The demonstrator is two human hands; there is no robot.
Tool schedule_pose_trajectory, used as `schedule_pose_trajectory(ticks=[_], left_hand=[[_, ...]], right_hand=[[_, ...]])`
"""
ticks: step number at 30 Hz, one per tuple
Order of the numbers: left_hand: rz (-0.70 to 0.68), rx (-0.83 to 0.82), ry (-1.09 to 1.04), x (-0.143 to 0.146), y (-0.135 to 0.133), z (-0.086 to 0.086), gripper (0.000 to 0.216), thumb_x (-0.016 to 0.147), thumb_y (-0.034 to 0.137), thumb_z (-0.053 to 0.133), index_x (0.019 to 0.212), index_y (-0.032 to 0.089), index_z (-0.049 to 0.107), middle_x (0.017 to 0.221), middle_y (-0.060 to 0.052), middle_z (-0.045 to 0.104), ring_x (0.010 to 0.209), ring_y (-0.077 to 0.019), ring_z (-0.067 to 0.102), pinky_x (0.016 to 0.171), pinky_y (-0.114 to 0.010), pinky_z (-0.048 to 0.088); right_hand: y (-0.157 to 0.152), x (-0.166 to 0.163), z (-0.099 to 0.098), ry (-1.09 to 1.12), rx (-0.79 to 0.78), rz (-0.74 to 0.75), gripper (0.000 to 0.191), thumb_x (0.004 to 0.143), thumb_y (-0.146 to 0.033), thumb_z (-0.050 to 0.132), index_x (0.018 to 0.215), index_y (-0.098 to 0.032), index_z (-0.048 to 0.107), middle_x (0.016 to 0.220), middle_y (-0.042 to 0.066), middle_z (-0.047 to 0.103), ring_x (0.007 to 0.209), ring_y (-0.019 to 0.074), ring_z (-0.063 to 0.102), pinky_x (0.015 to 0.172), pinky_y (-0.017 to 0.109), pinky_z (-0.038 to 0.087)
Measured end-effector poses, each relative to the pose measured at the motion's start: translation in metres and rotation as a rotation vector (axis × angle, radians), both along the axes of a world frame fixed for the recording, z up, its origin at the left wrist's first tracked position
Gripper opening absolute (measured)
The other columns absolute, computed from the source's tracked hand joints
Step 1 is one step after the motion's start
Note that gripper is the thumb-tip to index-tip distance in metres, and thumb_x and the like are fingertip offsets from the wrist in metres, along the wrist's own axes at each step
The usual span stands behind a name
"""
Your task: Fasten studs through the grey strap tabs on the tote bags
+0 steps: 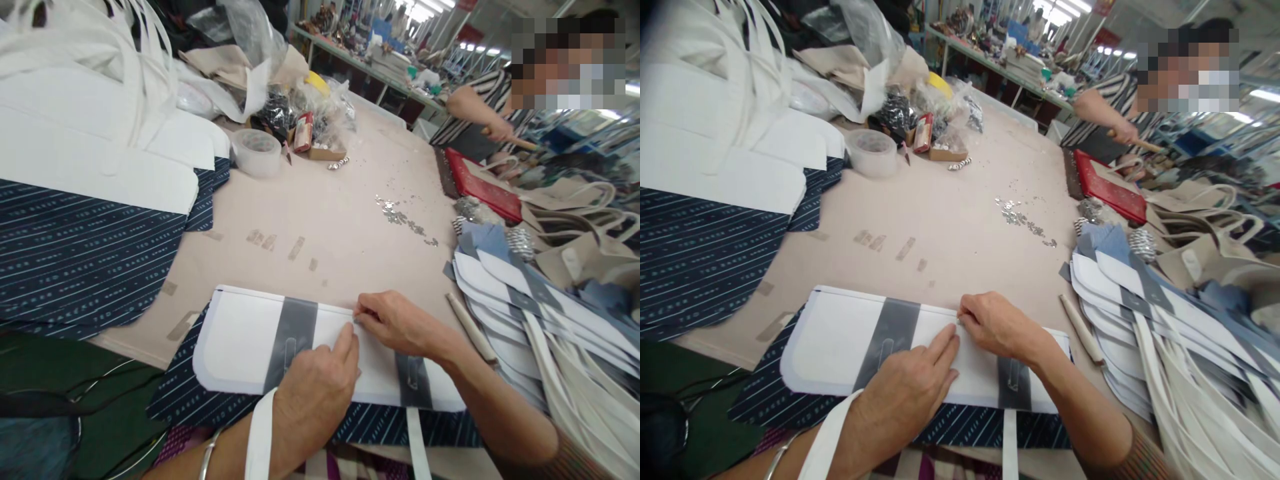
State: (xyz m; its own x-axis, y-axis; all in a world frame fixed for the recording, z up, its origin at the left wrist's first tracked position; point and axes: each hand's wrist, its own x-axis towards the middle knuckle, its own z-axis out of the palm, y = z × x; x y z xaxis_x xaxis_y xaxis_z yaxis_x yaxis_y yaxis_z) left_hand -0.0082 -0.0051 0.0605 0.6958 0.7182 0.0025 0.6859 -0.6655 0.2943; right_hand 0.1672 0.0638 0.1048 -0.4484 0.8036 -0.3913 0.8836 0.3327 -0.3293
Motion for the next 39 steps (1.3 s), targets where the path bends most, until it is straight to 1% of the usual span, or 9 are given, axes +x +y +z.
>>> schedule_pose_trajectory(ticks=[3, 5, 9, 12, 16, 20, 28, 36, 39], left_hand=[[0.024, -0.009, 0.003, 0.0, 0.0, 0.002, 0.054, 0.091, 0.026, 0.051, 0.141, 0.008, 0.039, 0.146, -0.013, 0.046, 0.073, -0.0178, 0.067, 0.058, -0.032, 0.059], [0.044, -0.016, 0.019, 0.002, 0.001, 0.003, 0.059, 0.09, 0.028, 0.054, 0.143, 0.008, 0.035, 0.147, -0.013, 0.044, 0.073, -0.0177, 0.068, 0.057, -0.031, 0.059], [0.059, 0.009, 0.052, 0.006, 0.002, 0.002, 0.054, 0.091, 0.031, 0.053, 0.14, 0.009, 0.043, 0.149, -0.012, 0.04, 0.068, -0.0157, 0.066, 0.052, -0.029, 0.057], [0.06, 0.031, 0.07, 0.007, 0.002, 0.001, 0.051, 0.091, 0.032, 0.053, 0.137, 0.011, 0.047, 0.148, -0.01, 0.042, 0.067, -0.0158, 0.066, 0.051, -0.029, 0.057], [0.056, 0.057, 0.085, 0.006, 0.001, 0.002, 0.053, 0.091, 0.03, 0.052, 0.139, 0.009, 0.043, 0.148, -0.011, 0.043, 0.068, -0.0161, 0.066, 0.05, -0.029, 0.056], [0.057, 0.061, 0.071, 0.005, 0.001, 0.003, 0.056, 0.092, 0.03, 0.052, 0.142, 0.011, 0.038, 0.148, -0.012, 0.042, 0.067, -0.0149, 0.066, 0.052, -0.029, 0.056], [0.062, 0.036, 0.078, 0.007, 0.002, 0.004, 0.053, 0.091, 0.031, 0.053, 0.139, 0.01, 0.043, 0.147, -0.011, 0.044, 0.068, -0.0149, 0.066, 0.051, -0.028, 0.055], [0.059, 0.034, 0.084, 0.006, 0.003, 0.003, 0.055, 0.09, 0.032, 0.053, 0.14, 0.012, 0.042, 0.146, -0.01, 0.046, 0.068, -0.0159, 0.066, 0.05, -0.03, 0.056], [0.064, 0.043, 0.096, 0.008, 0.003, 0.003, 0.056, 0.09, 0.031, 0.054, 0.141, 0.011, 0.041, 0.145, -0.01, 0.047, 0.066, -0.0154, 0.065, 0.048, -0.029, 0.054]], right_hand=[[-0.001, -0.003, 0.001, -0.056, 0.046, 0.038, 0.018, 0.087, -0.017, 0.045, 0.073, -0.016, 0.056, 0.065, 0.005, 0.063, 0.058, 0.0121, 0.052, 0.057, 0.024, 0.03], [-0.002, -0.005, 0.001, -0.061, 0.052, 0.018, 0.018, 0.086, -0.016, 0.046, 0.074, -0.016, 0.059, 0.066, 0.005, 0.064, 0.06, 0.013, 0.054, 0.058, 0.025, 0.031], [-0.004, -0.003, -0.002, 0.073, -0.036, -0.2, 0.015, 0.081, -0.015, 0.05, 0.079, -0.017, 0.065, 0.065, 0.001, 0.064, 0.059, 0.0115, 0.054, 0.057, 0.022, 0.033], [-0.007, 0.002, -0.01, 0.18, -0.073, -0.361, 0.015, 0.079, -0.017, 0.051, 0.077, -0.017, 0.066, 0.061, -0.002, 0.062, 0.056, 0.0102, 0.051, 0.055, 0.021, 0.035], [-0.009, 0.008, -0.016, 0.288, -0.147, -0.446, 0.016, 0.079, -0.023, 0.052, 0.079, -0.015, 0.066, 0.058, -0.003, 0.058, 0.054, 0.0098, 0.048, 0.053, 0.02, 0.036], [-0.006, 0.011, -0.014, 0.312, -0.204, -0.418, 0.015, 0.078, -0.022, 0.053, 0.077, -0.015, 0.066, 0.058, -0.003, 0.058, 0.053, 0.0091, 0.048, 0.051, 0.02, 0.035], [0.004, 0.019, -0.014, 0.371, -0.315, -0.281, 0.017, 0.08, -0.022, 0.052, 0.08, -0.014, 0.067, 0.06, -0.004, 0.056, 0.054, 0.0078, 0.045, 0.05, 0.019, 0.034], [0.026, 0.019, -0.012, 0.288, -0.37, -0.143, 0.021, 0.076, -0.018, 0.053, 0.084, -0.012, 0.071, 0.059, -0.004, 0.055, 0.054, 0.0074, 0.042, 0.05, 0.019, 0.032], [0.033, 0.019, -0.013, 0.277, -0.417, -0.122, 0.021, 0.074, -0.016, 0.053, 0.085, -0.013, 0.071, 0.06, -0.003, 0.056, 0.055, 0.008, 0.046, 0.051, 0.019, 0.034]])
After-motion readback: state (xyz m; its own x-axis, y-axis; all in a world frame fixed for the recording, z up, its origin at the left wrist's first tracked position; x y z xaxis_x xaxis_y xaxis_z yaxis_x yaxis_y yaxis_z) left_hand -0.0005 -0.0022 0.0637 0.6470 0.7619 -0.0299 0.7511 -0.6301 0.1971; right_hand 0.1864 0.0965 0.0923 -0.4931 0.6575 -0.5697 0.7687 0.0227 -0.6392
